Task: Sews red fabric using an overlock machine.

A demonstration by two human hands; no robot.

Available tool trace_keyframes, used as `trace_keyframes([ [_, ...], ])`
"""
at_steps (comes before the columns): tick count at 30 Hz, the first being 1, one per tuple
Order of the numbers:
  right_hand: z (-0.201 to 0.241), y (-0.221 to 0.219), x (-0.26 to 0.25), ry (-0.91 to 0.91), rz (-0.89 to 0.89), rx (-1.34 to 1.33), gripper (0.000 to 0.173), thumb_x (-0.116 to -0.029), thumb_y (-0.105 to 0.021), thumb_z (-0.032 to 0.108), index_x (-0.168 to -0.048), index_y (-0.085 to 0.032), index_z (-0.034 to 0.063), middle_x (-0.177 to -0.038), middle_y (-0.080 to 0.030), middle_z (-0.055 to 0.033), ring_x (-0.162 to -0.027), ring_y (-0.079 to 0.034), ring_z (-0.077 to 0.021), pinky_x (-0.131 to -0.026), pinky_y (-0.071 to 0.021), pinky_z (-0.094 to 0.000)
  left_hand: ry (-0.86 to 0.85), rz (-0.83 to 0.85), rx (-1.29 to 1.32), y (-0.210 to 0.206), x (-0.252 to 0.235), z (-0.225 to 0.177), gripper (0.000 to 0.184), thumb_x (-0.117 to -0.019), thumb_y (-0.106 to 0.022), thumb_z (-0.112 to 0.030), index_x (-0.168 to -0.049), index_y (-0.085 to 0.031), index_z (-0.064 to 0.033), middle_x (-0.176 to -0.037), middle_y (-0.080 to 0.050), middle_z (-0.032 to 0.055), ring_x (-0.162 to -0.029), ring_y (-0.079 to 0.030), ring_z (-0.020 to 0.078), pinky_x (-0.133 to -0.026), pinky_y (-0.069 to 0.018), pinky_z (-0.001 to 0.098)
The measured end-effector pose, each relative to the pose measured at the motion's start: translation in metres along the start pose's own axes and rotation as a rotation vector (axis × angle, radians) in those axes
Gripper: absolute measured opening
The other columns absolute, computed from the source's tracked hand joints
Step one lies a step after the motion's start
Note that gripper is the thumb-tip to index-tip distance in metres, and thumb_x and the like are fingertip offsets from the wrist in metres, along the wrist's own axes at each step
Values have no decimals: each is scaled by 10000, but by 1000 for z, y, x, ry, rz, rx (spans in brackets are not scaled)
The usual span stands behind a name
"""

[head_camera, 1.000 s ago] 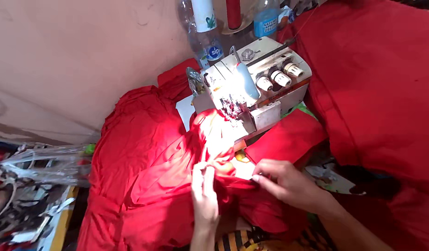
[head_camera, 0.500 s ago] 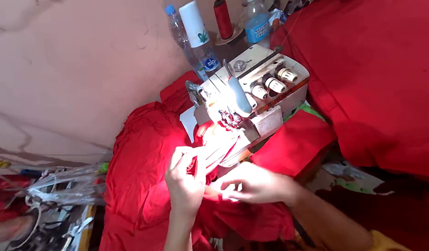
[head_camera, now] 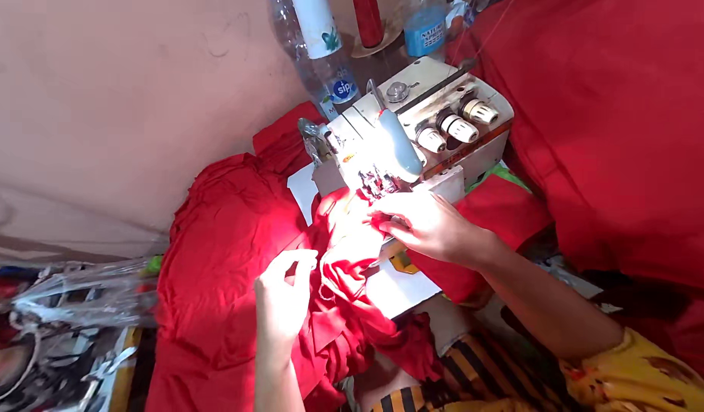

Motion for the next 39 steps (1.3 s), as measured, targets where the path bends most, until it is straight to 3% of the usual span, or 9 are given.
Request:
trace_keyframes([
  [4, 2, 1, 13, 62, -136, 50, 249, -915, -641, 156, -1123, -751, 75, -929, -700, -62, -715, -651, -170, -608, -536, -388, 74, 141, -70, -9, 9, 4, 324, -954, -658, -270, -1088, -716, 19, -971, -741, 147, -835, -721, 184, -746, -582, 343],
  [7, 7, 6, 27, 65, -134, 69, 208, -934, -619, 191, -1028, -741, 51, -803, -644, -48, -601, -579, -136, -541, -487, -314, 80, 177, 6, -17, 14, 15, 201, -928, -693, -190, -957, -752, 0, -900, -741, 94, -783, -694, 72, -733, -563, 238],
  [11, 11, 12, 40, 84, -2, 110, 256, -992, -580, 243, -1002, -741, 44, -798, -680, -76, -659, -651, -206, -576, -519, -390, 116, 83, 190, -23, 20, 24, 115, -910, -682, -85, -890, -732, 17, -785, -701, 6, -694, -612, -84, -666, -502, 92],
  [15, 26, 17, 41, 50, 372, 98, 300, -1026, -565, 257, -1129, -709, 14, -953, -708, -184, -875, -701, -368, -725, -532, -563, 315, 69, 781, -21, 17, 12, 212, -971, -461, 12, -930, -653, -68, -803, -663, -72, -758, -641, 2, -719, -549, 183],
  [18, 44, 0, 27, 40, 639, 81, 380, -1041, -573, 291, -1227, -658, -29, -1070, -687, -242, -1010, -672, -433, -823, -508, -614, 223, 182, 785, -8, 6, -13, 258, -1017, -375, -58, -958, -619, -118, -858, -641, -88, -819, -627, 6, -768, -545, 202],
  [24, 33, -62, 27, 423, 184, -319, 277, -951, -659, 205, -1041, -685, -55, -896, -685, -194, -854, -693, -329, -748, -554, -464, -206, -2, 262, 4, -3, -66, 200, -1010, -414, -121, -924, -561, -17, -768, -519, -84, -692, -498, -116, -636, -428, 62],
  [29, -8, -15, 27, 140, -275, -296, 180, -936, -642, 173, -913, -743, 25, -745, -661, -16, -600, -529, 3, -562, -444, -158, -277, -136, -42, -4, 0, -65, 270, -1006, -426, -147, -978, -589, 65, -796, -581, 60, -738, -526, -22, -689, -430, 115],
  [32, -19, -6, 12, 127, -262, -106, 214, -881, -692, 149, -1058, -762, 53, -1004, -698, -72, -745, -624, -92, -638, -525, -258, -333, -165, -13, -12, 0, -71, 272, -1007, -413, -162, -980, -569, 60, -821, -563, 73, -779, -532, -3, -719, -429, 116],
  [39, -36, 8, 6, 190, 38, -295, 150, -944, -599, 132, -926, -714, 36, -953, -623, -16, -861, -574, 12, -736, -476, -124, -304, -142, -57, -12, -8, -59, 247, -938, -505, -227, -951, -577, 9, -817, -601, 59, -773, -576, 18, -699, -462, 164],
])
Point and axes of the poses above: each hand's wrist, its own x-axis away from the middle knuckle, its own y-axis out of the back of the hand, z = x × y, the point moved 1 cm from there along -x, towards the middle knuckle
